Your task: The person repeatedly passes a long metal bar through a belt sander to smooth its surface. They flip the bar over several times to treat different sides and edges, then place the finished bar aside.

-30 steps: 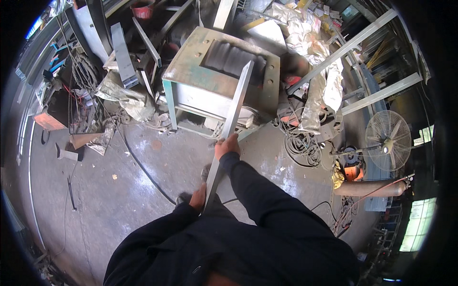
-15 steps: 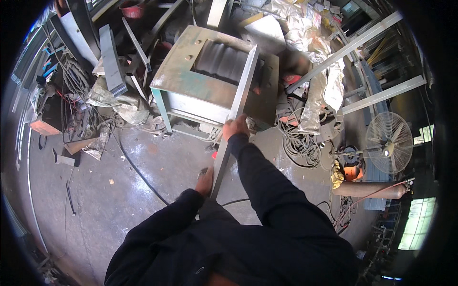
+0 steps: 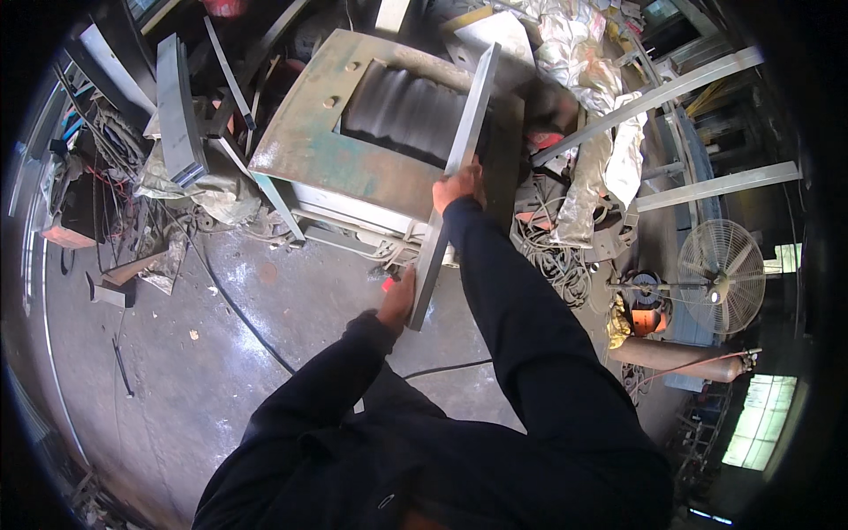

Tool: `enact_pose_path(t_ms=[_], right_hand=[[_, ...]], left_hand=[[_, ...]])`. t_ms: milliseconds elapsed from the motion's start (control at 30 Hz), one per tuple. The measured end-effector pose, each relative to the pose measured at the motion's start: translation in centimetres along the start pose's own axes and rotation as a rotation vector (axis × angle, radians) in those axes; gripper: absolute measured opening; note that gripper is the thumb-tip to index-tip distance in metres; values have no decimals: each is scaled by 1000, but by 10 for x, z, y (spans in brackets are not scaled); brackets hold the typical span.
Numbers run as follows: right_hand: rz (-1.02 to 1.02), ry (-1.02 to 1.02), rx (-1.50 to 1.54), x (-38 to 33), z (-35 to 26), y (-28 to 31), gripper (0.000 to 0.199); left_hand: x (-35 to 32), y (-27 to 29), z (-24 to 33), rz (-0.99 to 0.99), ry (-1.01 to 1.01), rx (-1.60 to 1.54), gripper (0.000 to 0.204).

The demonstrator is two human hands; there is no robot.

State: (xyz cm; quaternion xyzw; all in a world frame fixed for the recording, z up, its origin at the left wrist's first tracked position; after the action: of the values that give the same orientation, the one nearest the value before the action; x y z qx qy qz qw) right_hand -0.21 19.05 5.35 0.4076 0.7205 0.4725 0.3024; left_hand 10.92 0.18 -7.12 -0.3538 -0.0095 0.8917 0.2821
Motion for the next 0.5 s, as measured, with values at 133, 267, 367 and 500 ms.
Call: enact_pose_path(t_ms=[133,267,367,500], right_hand=[[42,32,100,-24,10,-3,51],[0,0,-18,-60,25,-13,50],[-7,1,55,-95,36,-20,46],[-111,13,68,-149,51,-43,45]], left_hand=[[-22,3,-17,19,103,-47,76],[-51,20,-42,-40,-42,-33,74],[-64,34,-71,28,-40,-38,74],[-108,65,-103,67,-43,42,79]])
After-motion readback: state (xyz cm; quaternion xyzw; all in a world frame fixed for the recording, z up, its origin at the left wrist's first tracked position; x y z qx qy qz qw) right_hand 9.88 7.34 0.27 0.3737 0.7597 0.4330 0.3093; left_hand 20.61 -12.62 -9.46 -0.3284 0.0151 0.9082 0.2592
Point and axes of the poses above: each hand's wrist, its own x-axis towards the middle knuckle, its own y-axis out of the back of the hand, z = x × y, the point moved 5 cm from there along x, towards the middle knuckle, and after that the axes turned 9 degrees about -y, right-handed, at the moved point
